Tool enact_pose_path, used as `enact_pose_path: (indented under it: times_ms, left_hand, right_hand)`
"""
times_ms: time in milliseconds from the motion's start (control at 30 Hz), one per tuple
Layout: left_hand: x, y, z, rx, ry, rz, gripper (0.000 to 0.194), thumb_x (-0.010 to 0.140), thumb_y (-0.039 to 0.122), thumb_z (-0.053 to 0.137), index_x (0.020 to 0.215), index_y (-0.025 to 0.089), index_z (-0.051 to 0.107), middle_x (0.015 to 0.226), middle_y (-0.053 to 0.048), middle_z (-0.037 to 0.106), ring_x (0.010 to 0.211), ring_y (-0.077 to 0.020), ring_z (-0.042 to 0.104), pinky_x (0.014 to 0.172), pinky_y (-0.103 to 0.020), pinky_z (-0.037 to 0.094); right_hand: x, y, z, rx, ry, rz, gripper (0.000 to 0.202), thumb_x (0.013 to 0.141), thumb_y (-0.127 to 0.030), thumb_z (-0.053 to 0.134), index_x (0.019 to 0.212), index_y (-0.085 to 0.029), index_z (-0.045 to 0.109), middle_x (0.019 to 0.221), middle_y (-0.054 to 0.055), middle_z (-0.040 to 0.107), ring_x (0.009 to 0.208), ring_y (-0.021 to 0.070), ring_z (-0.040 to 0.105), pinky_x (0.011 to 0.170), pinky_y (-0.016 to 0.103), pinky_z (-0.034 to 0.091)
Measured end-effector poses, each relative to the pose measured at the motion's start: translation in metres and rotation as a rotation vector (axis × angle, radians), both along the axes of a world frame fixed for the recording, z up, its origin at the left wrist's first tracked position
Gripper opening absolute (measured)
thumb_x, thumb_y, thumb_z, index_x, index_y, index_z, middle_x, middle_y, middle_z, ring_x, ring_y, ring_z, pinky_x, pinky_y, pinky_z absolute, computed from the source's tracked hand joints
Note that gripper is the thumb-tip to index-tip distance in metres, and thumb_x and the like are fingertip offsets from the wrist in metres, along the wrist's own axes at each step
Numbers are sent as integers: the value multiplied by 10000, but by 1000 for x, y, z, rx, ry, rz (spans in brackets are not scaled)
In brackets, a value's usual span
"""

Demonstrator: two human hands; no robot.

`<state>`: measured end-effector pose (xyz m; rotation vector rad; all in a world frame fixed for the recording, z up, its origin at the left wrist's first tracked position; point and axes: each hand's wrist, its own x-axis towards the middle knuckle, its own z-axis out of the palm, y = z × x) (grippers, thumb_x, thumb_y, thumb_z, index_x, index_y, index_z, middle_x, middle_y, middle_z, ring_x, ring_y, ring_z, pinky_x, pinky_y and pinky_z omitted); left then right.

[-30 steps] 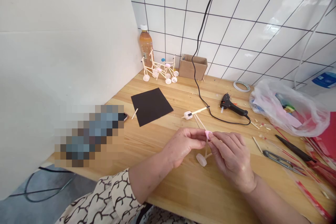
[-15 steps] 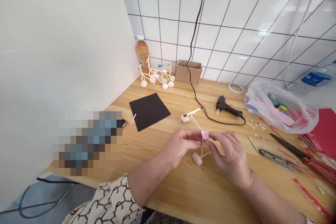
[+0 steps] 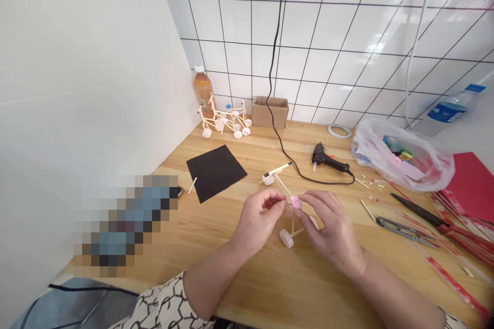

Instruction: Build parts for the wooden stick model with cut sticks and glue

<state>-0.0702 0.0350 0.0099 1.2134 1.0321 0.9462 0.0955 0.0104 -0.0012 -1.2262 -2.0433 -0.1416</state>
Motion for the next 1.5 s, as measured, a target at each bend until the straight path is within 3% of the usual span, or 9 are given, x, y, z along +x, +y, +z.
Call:
enact_pose_path:
  times_ms: [167,500,967,1167,1333,1500]
  left_hand:
    - [1,3,1,97,111,1,152,755,282,589,769,148,661,768,-54,664,743,-179,592,717,-280,450]
    - [6,9,-6,71,-1,-31,143,739,281,620,727,144,657,733,-47,652,725,-168,583,705,-275,446]
    - [8,9,-11,152,47,-34,158,760,283,600,723,133,637,719,-40,644,703,-152,579,692,-271,458]
    - [5,11,-11,145,33,-36,144,758,256,604,839,142,639,808,-43,665,775,-158,609,745,-274,474]
    - [-1,15,-8,96,-16,-145,208,777,250,576,935,135,647,883,-56,684,818,-157,631,792,-283,491]
    - [-6,21,-5,115,62,-235,266,776,277,594,1002,150,650,904,-53,684,800,-145,625,778,-268,496]
  right_hand:
    - [-2,-1,0,-16,10,9,165,819,-173,557,979,-158,591,888,99,632,812,213,582,706,360,464]
    - [-3,-2,0,-43,29,24,147,838,-175,529,975,-161,582,888,92,617,808,206,561,713,364,447]
    - [-3,-2,-2,-70,68,47,142,848,-164,509,979,-169,564,897,95,615,821,207,552,725,372,442]
    - [2,-2,-5,-101,104,4,215,820,-236,559,1027,-187,529,934,95,623,845,228,562,732,392,455]
    - [3,-3,-5,-159,83,14,194,802,-229,573,991,-184,563,952,97,618,872,229,561,750,391,453]
    - [4,-2,-7,-231,63,44,124,806,-176,548,921,-185,593,912,84,616,846,219,546,744,379,434]
